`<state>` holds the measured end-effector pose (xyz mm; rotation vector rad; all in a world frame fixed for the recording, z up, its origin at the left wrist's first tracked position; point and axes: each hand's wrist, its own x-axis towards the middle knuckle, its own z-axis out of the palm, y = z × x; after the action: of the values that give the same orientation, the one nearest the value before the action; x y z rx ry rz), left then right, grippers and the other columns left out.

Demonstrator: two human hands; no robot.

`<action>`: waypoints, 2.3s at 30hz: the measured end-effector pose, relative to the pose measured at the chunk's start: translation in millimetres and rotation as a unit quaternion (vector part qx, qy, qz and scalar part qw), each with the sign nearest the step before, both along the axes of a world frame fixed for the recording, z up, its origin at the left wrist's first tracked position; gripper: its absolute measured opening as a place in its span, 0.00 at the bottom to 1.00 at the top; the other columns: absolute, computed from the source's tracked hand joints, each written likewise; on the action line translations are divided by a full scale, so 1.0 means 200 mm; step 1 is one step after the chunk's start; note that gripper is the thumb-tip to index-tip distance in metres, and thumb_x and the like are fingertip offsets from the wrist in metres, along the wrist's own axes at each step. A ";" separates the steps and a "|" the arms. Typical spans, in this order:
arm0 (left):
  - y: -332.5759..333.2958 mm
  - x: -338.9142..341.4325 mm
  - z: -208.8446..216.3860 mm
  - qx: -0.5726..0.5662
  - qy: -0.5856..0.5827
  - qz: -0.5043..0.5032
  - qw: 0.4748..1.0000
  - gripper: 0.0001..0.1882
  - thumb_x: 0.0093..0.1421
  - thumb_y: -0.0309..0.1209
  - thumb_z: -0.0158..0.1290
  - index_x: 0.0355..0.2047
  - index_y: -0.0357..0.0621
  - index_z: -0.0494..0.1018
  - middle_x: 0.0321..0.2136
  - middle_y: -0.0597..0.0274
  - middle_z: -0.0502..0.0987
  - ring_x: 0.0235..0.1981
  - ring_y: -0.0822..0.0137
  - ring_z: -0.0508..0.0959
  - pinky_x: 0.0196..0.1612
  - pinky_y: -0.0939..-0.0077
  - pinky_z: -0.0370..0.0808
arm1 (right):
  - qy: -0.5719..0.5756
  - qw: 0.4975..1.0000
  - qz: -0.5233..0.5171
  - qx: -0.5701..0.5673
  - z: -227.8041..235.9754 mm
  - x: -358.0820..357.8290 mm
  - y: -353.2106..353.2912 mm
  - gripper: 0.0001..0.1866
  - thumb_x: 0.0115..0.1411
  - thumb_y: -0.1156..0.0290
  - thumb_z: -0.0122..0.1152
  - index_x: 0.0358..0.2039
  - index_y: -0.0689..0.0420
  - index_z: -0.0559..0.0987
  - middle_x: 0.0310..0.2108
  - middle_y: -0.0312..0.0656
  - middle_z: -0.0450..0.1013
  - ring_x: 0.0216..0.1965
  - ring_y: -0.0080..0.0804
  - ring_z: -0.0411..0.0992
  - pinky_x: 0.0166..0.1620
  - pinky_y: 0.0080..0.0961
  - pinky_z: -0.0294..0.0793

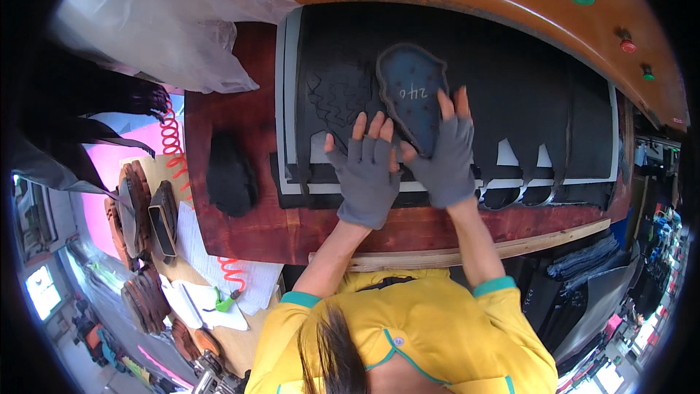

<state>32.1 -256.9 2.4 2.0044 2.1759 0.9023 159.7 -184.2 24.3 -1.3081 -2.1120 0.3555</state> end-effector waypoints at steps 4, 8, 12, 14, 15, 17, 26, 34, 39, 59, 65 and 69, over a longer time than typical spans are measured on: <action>0.04 0.02 -0.03 0.000 0.016 -0.004 1.000 0.26 0.58 0.28 0.47 0.58 0.39 0.66 0.58 0.57 0.71 0.64 0.56 0.66 0.65 0.40 0.45 | -0.050 0.996 0.015 0.070 -0.11 0.03 -0.06 0.39 0.57 0.63 0.63 0.63 0.63 0.57 0.61 0.64 0.58 0.61 0.62 0.60 0.65 0.56 0.52; 0.09 -0.02 -0.05 0.027 0.031 -0.019 0.999 0.27 0.57 0.28 0.47 0.58 0.36 0.66 0.58 0.55 0.70 0.63 0.56 0.66 0.65 0.41 0.47 | -0.022 0.995 0.024 0.089 -0.17 0.03 -0.01 0.38 0.57 0.63 0.63 0.62 0.63 0.57 0.60 0.64 0.59 0.61 0.60 0.60 0.64 0.55 0.54; 0.25 -0.06 -0.09 0.030 0.042 -0.006 0.999 0.26 0.57 0.29 0.47 0.57 0.36 0.67 0.57 0.54 0.71 0.61 0.54 0.68 0.64 0.45 0.50 | -0.012 0.996 0.014 0.087 -0.16 -0.03 0.15 0.37 0.57 0.64 0.63 0.62 0.63 0.57 0.59 0.62 0.59 0.60 0.58 0.60 0.64 0.54 0.54; 0.37 -0.08 -0.09 0.059 0.059 -0.005 0.997 0.25 0.58 0.29 0.47 0.56 0.37 0.67 0.57 0.54 0.71 0.61 0.53 0.68 0.65 0.47 0.51 | 0.006 0.996 0.005 0.090 -0.17 -0.07 0.26 0.40 0.56 0.63 0.64 0.63 0.64 0.56 0.61 0.62 0.58 0.62 0.58 0.58 0.65 0.53 0.52; 0.41 -0.10 -0.08 0.073 0.068 -0.004 0.995 0.24 0.58 0.30 0.46 0.56 0.38 0.67 0.57 0.54 0.71 0.60 0.53 0.69 0.65 0.48 0.51 | 0.003 0.994 0.012 0.109 -0.17 -0.09 0.31 0.42 0.55 0.62 0.65 0.64 0.64 0.55 0.61 0.62 0.57 0.63 0.59 0.57 0.65 0.53 0.51; 0.47 -0.13 -0.04 0.092 0.048 0.000 0.995 0.22 0.59 0.28 0.49 0.54 0.40 0.68 0.56 0.52 0.71 0.60 0.51 0.69 0.64 0.49 0.55 | 0.007 0.988 0.018 0.154 -0.14 -0.10 0.40 0.46 0.54 0.61 0.68 0.66 0.65 0.53 0.62 0.63 0.56 0.65 0.60 0.55 0.66 0.53 0.49; 0.14 0.16 -0.10 0.061 -0.033 -0.069 0.995 0.21 0.59 0.33 0.57 0.51 0.41 0.69 0.52 0.51 0.72 0.54 0.47 0.71 0.59 0.48 0.62 | 0.024 0.901 -0.174 0.397 0.48 0.33 1.07 0.55 0.57 0.42 0.62 0.68 0.69 0.47 0.67 0.66 0.45 0.69 0.62 0.44 0.68 0.54 0.40; 0.33 0.14 -0.25 0.027 -0.010 -0.072 0.997 0.13 0.58 0.34 0.57 0.40 0.43 0.71 0.37 0.53 0.75 0.35 0.50 0.75 0.43 0.55 0.71 | -0.011 0.976 -0.035 0.216 0.01 0.43 0.57 0.47 0.56 0.43 0.63 0.67 0.59 0.57 0.64 0.60 0.54 0.65 0.58 0.54 0.65 0.58 0.48; 0.34 0.15 -0.22 0.043 0.033 -0.109 0.993 0.08 0.55 0.32 0.57 0.31 0.44 0.72 0.27 0.57 0.73 0.28 0.54 0.73 0.35 0.58 0.70 | -0.109 0.988 0.101 0.048 -0.23 0.48 0.21 0.21 0.56 0.56 0.64 0.45 0.55 0.75 0.42 0.46 0.71 0.43 0.46 0.70 0.48 0.42 0.68; 0.10 0.22 -0.13 -0.017 -0.054 -0.070 0.996 0.11 0.55 0.34 0.59 0.22 0.43 0.71 0.26 0.56 0.72 0.33 0.51 0.73 0.38 0.57 0.69 | -0.051 0.998 0.011 -0.021 -0.24 0.43 -0.05 0.11 0.55 0.65 0.64 0.22 0.57 0.75 0.25 0.45 0.69 0.30 0.48 0.69 0.36 0.42 0.68; 0.33 0.13 -0.05 0.081 0.055 0.125 0.987 0.27 0.50 0.43 0.66 0.43 0.39 0.71 0.40 0.50 0.75 0.47 0.47 0.74 0.51 0.52 0.68 | 0.084 0.994 0.028 0.062 -0.08 0.29 0.05 0.19 0.54 0.67 0.68 0.43 0.58 0.74 0.41 0.48 0.72 0.43 0.51 0.71 0.47 0.43 0.69; 0.47 0.03 -0.06 0.119 0.046 0.116 0.985 0.35 0.51 0.44 0.64 0.52 0.34 0.66 0.51 0.49 0.73 0.55 0.49 0.71 0.60 0.51 0.59 | 0.028 0.998 0.006 0.052 -0.01 -0.02 0.37 0.44 0.42 0.58 0.76 0.57 0.60 0.66 0.58 0.59 0.60 0.60 0.59 0.59 0.58 0.49 0.62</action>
<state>38.4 -163.2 -10.3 1.9523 2.4999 1.1700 156.4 -110.0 21.6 -1.2130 -2.0646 0.2801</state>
